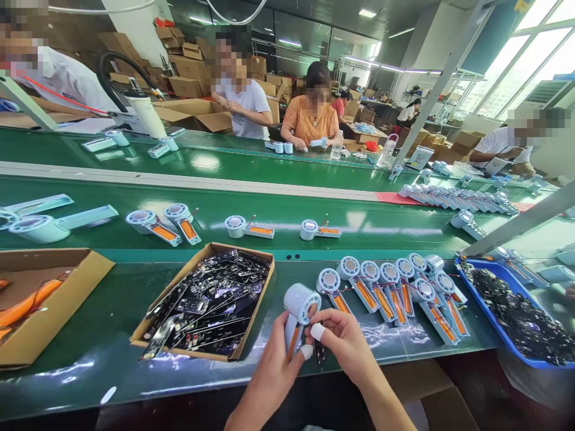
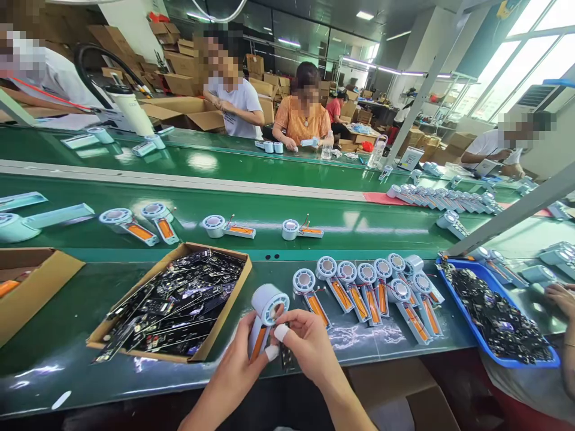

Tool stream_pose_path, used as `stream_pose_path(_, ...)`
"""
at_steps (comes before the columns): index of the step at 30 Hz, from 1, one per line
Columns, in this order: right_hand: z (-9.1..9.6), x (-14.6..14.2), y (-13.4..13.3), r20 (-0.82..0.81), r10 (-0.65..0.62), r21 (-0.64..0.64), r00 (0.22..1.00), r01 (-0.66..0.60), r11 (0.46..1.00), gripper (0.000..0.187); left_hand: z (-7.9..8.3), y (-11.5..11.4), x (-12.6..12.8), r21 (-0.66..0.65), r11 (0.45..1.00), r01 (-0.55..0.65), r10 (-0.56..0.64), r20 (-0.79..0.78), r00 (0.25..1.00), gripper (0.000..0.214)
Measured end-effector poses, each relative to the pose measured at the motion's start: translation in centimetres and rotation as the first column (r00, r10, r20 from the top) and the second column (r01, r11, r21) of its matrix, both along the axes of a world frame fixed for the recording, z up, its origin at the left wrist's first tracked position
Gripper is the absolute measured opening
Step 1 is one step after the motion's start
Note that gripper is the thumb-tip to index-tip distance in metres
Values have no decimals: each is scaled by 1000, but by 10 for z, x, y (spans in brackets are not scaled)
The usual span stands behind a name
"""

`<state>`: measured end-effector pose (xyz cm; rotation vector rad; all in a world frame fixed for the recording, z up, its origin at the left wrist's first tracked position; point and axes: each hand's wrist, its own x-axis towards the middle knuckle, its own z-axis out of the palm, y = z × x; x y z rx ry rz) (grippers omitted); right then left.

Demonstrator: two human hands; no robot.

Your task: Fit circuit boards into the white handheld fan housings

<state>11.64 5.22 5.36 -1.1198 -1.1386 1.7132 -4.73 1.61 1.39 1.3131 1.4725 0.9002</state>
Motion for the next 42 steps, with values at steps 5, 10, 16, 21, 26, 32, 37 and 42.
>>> stream_pose_path(5, 14, 2, -17, 472, -148, 431, 869, -81, 898, 27, -2, 3, 4, 96, 992, -84, 88, -37, 995, 49)
stream_pose_path(10, 7, 7, -23, 542, -327, 611, 774, -97, 785, 41, -2, 8, 2, 28, 992, -124, 117, 171, 978, 48)
stream_pose_path(16, -12, 8, -26, 650, -430, 645, 626, -155, 749, 28, -8, 14, -4, -29, 988, -152, 154, 292, 944, 54)
stream_pose_path(21, 1, 10, -21, 703, -333, 600, 628, -272, 753, 32, -7, 12, -3, 51, 985, -165, 156, 151, 976, 47)
stream_pose_path(26, -1, 14, -14, 690, -252, 562, 678, -283, 778, 39, -2, 9, 1, 199, 954, -223, 238, -58, 969, 44)
stream_pose_path(32, 4, 18, -4, 866, -255, 464, 430, -499, 732, 22, 3, 12, 3, 211, 957, -199, 215, -56, 975, 41)
stream_pose_path(37, 40, 25, 2, 957, 40, 214, 288, -790, 575, 12, 14, 14, 3, 98, 983, -157, 146, 113, 983, 39)
stream_pose_path(42, 26, 24, 10, 740, 382, 209, 553, -729, 651, 9, 21, 16, 5, -58, 985, -161, 171, 298, 939, 39)
